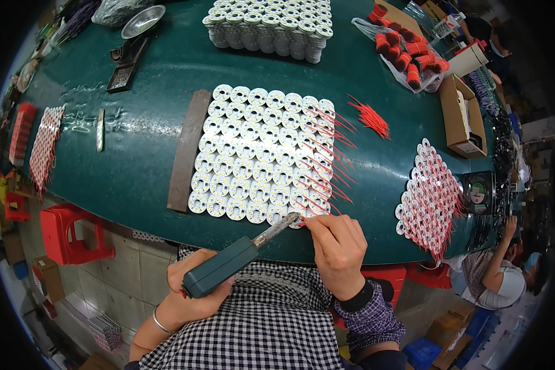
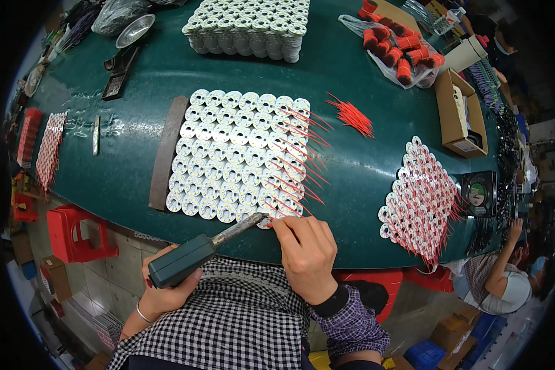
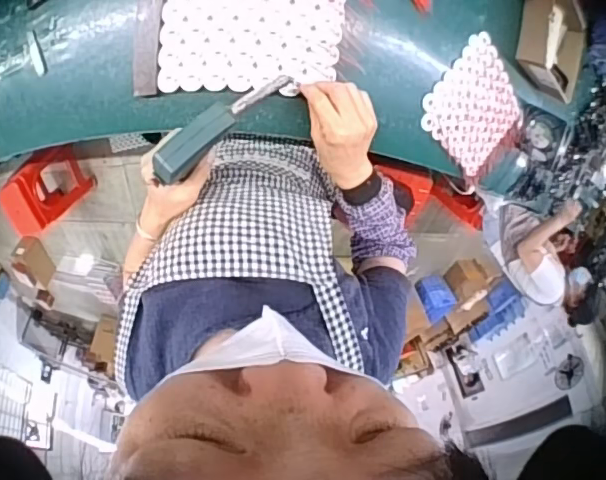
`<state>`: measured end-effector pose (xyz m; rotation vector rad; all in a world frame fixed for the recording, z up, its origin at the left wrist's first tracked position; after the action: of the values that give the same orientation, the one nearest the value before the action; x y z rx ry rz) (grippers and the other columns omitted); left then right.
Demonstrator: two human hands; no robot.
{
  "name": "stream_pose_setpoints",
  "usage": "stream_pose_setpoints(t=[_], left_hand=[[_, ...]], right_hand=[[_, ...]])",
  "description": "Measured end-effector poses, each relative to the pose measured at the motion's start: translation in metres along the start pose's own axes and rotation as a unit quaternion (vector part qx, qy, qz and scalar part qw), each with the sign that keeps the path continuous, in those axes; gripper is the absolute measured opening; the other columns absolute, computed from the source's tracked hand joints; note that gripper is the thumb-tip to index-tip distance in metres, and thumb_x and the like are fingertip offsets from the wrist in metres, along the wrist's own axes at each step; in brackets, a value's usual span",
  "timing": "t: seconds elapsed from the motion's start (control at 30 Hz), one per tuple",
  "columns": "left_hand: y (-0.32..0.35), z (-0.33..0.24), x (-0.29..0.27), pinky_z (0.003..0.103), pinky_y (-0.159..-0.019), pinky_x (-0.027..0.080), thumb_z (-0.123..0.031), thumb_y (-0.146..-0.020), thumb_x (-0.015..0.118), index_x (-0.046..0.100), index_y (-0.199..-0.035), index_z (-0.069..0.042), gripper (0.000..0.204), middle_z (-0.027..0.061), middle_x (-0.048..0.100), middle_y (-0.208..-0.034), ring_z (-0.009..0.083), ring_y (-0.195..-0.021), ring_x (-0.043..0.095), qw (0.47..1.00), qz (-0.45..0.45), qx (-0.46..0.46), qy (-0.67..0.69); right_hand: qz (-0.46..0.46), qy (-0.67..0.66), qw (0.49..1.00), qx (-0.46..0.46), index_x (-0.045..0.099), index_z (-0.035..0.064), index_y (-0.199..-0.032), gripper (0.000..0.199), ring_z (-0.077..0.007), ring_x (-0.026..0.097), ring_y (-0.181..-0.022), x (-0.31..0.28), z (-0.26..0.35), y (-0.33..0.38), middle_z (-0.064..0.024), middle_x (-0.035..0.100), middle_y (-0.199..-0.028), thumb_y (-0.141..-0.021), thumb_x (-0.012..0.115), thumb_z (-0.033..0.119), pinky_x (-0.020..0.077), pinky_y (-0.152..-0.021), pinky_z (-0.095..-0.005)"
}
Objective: The person picks up wires and solders them onto LED circuit boards using a soldering iron.
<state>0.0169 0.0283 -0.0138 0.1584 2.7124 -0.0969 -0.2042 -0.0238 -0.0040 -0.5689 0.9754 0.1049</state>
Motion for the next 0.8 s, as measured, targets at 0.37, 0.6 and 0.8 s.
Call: stream_pose_setpoints(t=[0.37,0.6,0.8], left_hand=[[0.0004,0.0015,0.0,0.03,-0.061,0.055,0.002,-0.072,0.079,0.069,-0.085,0.005,0.017,0.0145,0.069,-0.083,0.0227,-0.068,0.07,1.0,-0.001,0.003,-0.009],[0.0022,-0.0053,-0.0036,0.032,-0.061,0.056,0.002,-0.071,0.079,0.071,-0.087,0.005,0.018,0.0151,0.07,-0.085,0.0245,-0.069,0.071,0.998,-0.03,0.047,-0.038],[0.0046,-0.0032,-0.0052,0.031,-0.063,0.057,0.001,-0.072,0.079,0.072,-0.092,0.005,0.022,0.0161,0.071,-0.088,0.024,-0.072,0.072,0.999,-0.025,0.006,-0.025]], right_hand=[[0.004,0.015,1.0,-0.003,0.072,0.0007,-0.099,0.027,-0.0227,0.062,-0.078,0.0011,0.0003,-0.0002,-0.0071,0.066,-0.092,-0.073,0.07,-0.003,0.0471,-0.068,-0.0357],[-0.003,0.013,1.0,0.002,0.071,0.0008,-0.098,0.025,-0.0236,0.063,-0.078,0.0018,-0.0015,0.0022,-0.0076,0.066,-0.091,-0.073,0.069,-0.003,0.0483,-0.069,-0.036],[-0.025,-0.002,1.0,0.005,0.071,0.0001,-0.097,0.025,-0.0245,0.065,-0.078,-0.0035,-0.0006,0.0026,-0.0085,0.067,-0.09,-0.073,0.07,-0.004,0.0496,-0.07,-0.036]])
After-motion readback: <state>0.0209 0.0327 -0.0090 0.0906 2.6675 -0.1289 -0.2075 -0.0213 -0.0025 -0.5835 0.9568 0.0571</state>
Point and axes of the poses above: each hand's wrist, its own y-axis away from the middle knuckle, its own x-axis out of the palm, z = x × y, the point moved 8 cm from there along -y, towards the middle knuckle
